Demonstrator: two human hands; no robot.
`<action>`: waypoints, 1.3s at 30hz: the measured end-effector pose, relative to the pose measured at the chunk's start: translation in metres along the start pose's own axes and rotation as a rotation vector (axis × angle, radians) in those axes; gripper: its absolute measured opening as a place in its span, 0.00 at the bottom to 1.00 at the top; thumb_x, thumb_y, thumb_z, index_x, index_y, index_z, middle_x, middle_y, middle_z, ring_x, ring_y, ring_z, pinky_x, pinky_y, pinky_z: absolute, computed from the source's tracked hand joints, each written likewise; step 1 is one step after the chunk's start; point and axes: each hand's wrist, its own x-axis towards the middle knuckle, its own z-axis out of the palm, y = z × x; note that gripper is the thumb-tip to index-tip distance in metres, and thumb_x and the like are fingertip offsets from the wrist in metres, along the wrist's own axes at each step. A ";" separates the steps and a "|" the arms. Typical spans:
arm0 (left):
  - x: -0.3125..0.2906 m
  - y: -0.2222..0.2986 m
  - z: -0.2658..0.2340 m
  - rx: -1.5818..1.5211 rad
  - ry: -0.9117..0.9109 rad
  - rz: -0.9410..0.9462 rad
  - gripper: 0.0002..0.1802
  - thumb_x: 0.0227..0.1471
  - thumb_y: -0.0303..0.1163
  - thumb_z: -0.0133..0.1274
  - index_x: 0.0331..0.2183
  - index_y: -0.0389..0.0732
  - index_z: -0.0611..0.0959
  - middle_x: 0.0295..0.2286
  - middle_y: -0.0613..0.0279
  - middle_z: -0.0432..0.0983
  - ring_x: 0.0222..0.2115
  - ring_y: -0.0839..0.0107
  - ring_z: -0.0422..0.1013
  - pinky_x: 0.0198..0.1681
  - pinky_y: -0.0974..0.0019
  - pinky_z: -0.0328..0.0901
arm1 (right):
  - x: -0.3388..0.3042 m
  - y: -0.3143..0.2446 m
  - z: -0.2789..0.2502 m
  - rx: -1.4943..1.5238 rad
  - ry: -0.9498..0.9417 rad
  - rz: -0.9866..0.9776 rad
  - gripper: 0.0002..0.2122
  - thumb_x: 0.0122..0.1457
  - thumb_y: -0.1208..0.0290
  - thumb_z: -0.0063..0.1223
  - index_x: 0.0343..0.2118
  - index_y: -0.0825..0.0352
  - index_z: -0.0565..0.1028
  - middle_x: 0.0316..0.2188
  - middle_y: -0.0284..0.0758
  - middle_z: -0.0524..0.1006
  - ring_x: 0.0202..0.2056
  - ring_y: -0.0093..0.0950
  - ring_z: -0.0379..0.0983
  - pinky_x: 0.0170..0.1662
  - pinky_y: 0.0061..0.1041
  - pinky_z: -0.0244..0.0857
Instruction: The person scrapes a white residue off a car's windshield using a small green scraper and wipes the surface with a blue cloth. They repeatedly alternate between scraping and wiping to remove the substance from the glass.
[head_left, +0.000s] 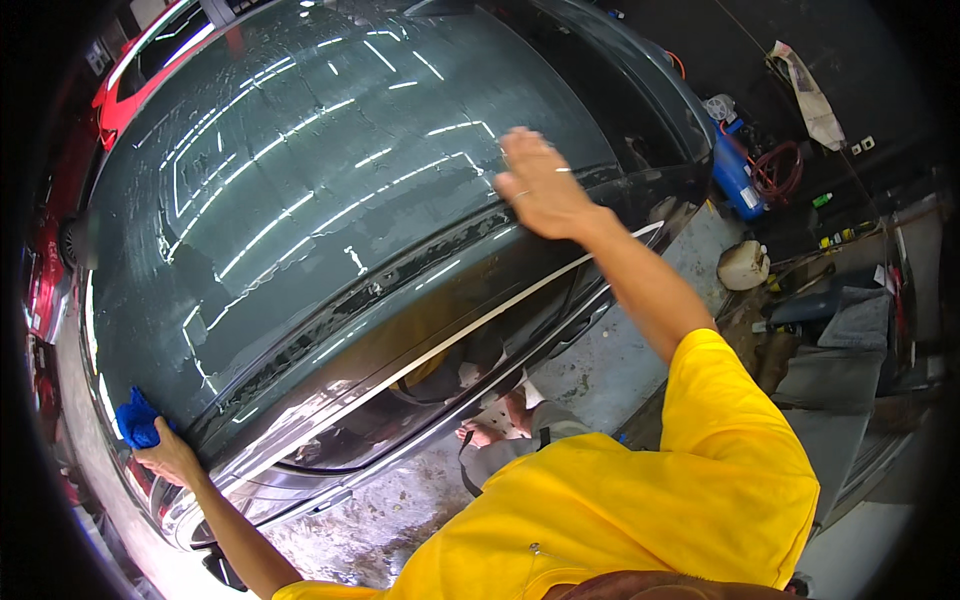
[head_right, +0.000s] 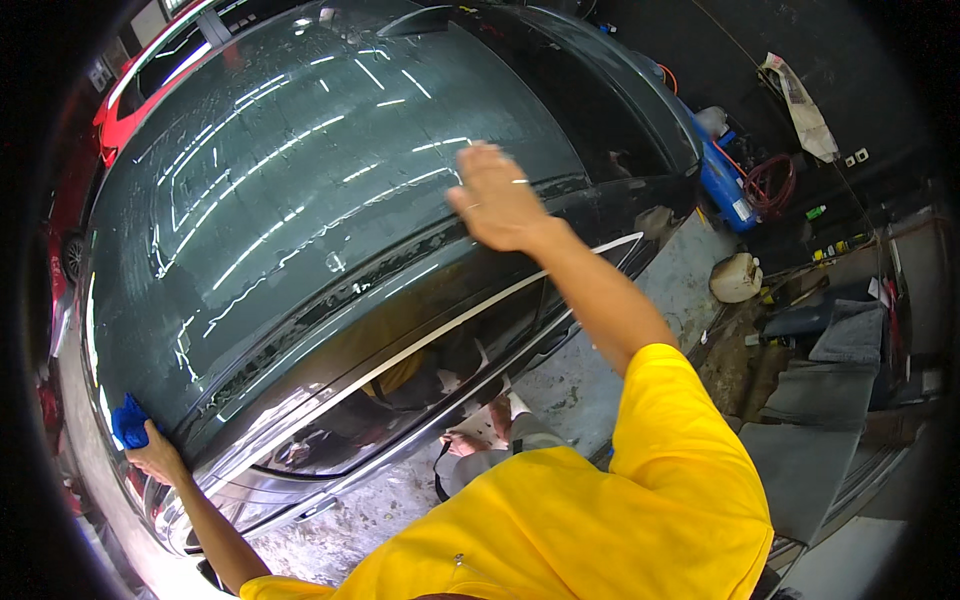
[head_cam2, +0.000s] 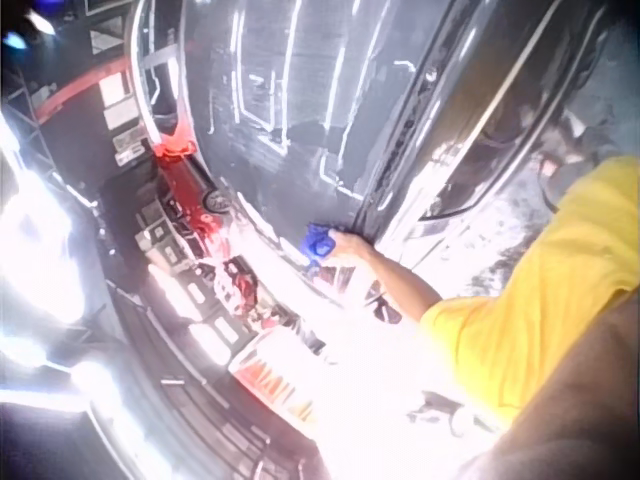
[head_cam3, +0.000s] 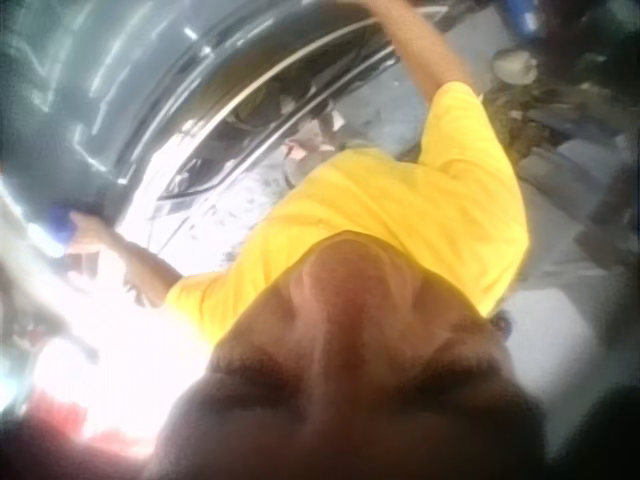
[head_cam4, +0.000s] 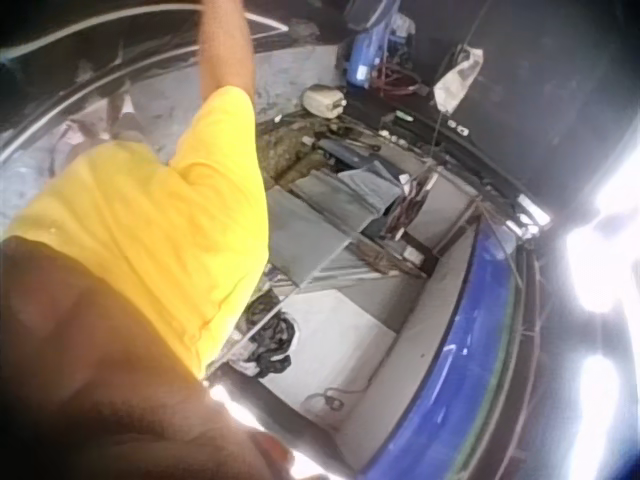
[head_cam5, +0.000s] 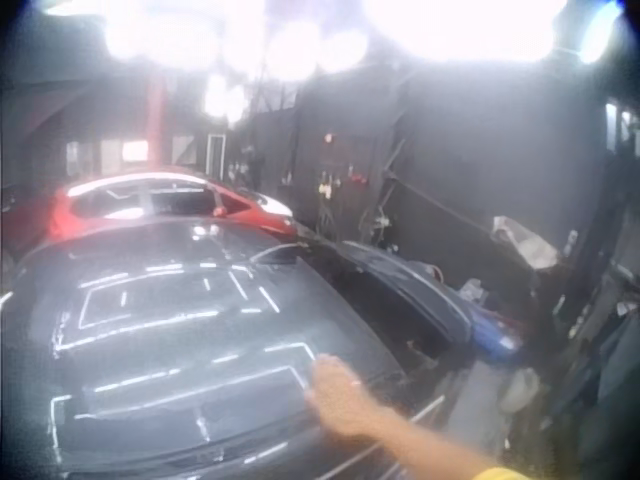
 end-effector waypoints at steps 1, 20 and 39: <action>-0.001 -0.002 -0.009 -0.023 -0.005 0.007 0.49 0.47 0.59 0.62 0.61 0.37 0.68 0.53 0.44 0.72 0.54 0.48 0.69 0.57 0.47 0.63 | 0.008 -0.045 -0.001 -0.011 -0.003 -0.114 0.34 0.72 0.50 0.27 0.70 0.75 0.49 0.72 0.52 0.46 0.73 0.46 0.38 0.74 0.40 0.30; -0.032 0.061 -0.056 -0.056 -0.015 -0.051 0.47 0.45 0.52 0.62 0.60 0.37 0.64 0.53 0.46 0.68 0.57 0.47 0.64 0.58 0.44 0.60 | 0.021 -0.039 0.001 -0.069 0.067 0.011 0.33 0.72 0.51 0.29 0.68 0.77 0.54 0.71 0.53 0.50 0.73 0.46 0.42 0.73 0.43 0.35; -0.028 0.049 -0.065 -0.198 -0.043 -0.040 0.44 0.44 0.46 0.64 0.57 0.37 0.66 0.51 0.46 0.68 0.56 0.48 0.63 0.59 0.45 0.57 | 0.048 -0.435 0.016 -0.028 -0.110 -0.855 0.33 0.72 0.48 0.25 0.71 0.70 0.50 0.73 0.45 0.47 0.73 0.41 0.40 0.73 0.42 0.37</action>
